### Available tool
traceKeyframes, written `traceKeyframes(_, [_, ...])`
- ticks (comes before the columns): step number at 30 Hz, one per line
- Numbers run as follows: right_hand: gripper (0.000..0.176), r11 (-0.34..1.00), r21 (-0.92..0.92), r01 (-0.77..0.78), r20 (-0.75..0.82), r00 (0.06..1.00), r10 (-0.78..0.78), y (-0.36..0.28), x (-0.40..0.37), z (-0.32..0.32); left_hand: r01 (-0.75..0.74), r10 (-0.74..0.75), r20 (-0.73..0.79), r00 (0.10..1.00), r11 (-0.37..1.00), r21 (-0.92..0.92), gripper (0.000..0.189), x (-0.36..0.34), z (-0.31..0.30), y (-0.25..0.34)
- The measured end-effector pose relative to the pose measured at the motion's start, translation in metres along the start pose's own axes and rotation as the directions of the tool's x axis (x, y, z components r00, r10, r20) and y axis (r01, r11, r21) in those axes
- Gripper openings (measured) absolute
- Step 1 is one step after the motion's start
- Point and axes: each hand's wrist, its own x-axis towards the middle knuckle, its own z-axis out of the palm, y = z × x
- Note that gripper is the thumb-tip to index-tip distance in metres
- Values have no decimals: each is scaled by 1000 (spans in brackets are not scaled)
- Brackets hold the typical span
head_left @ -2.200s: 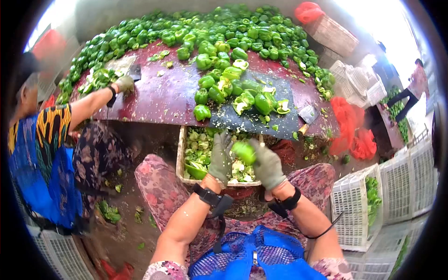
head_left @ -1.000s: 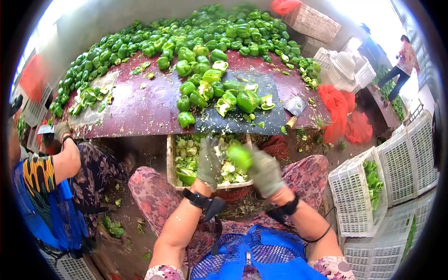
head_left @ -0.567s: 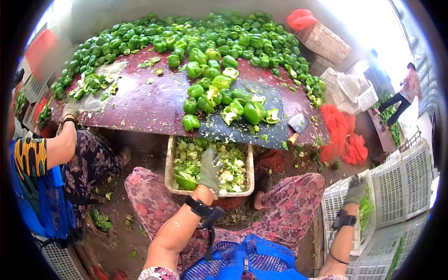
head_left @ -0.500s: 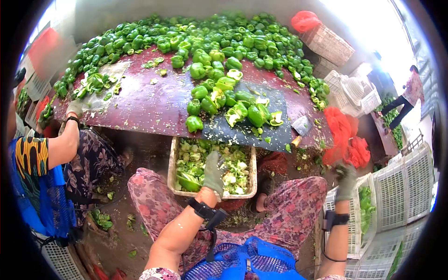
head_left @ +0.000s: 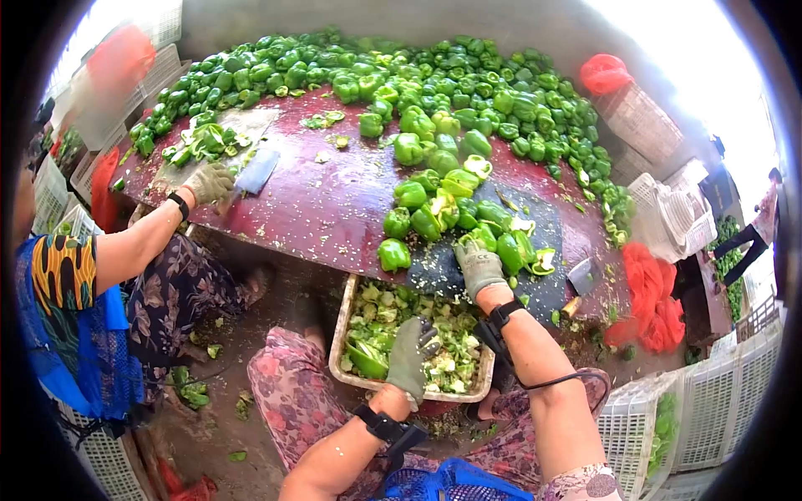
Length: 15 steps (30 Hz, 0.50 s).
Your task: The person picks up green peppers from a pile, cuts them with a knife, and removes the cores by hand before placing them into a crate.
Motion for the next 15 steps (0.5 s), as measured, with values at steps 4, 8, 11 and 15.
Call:
traceKeyframes(4, [36,999,36,35,-78,996,-32,4,3,9,7,-7,18,1000,1000,11,37,-1,4,2])
traceKeyframes(8, [37,926,374,-60,-1,998,65,15,-16,7,-2,1,18,1000,999,34,39,2,4,4])
traceKeyframes(11, [44,681,723,-116,-5,985,173,4,-52,-16,-7,7,-2,1000,999,44,40,12,-2,0])
traceKeyframes(15, [47,292,956,19,-44,996,80,-32,-112,-67,56,-41,150,988,993,-100,37,23,-5,3])
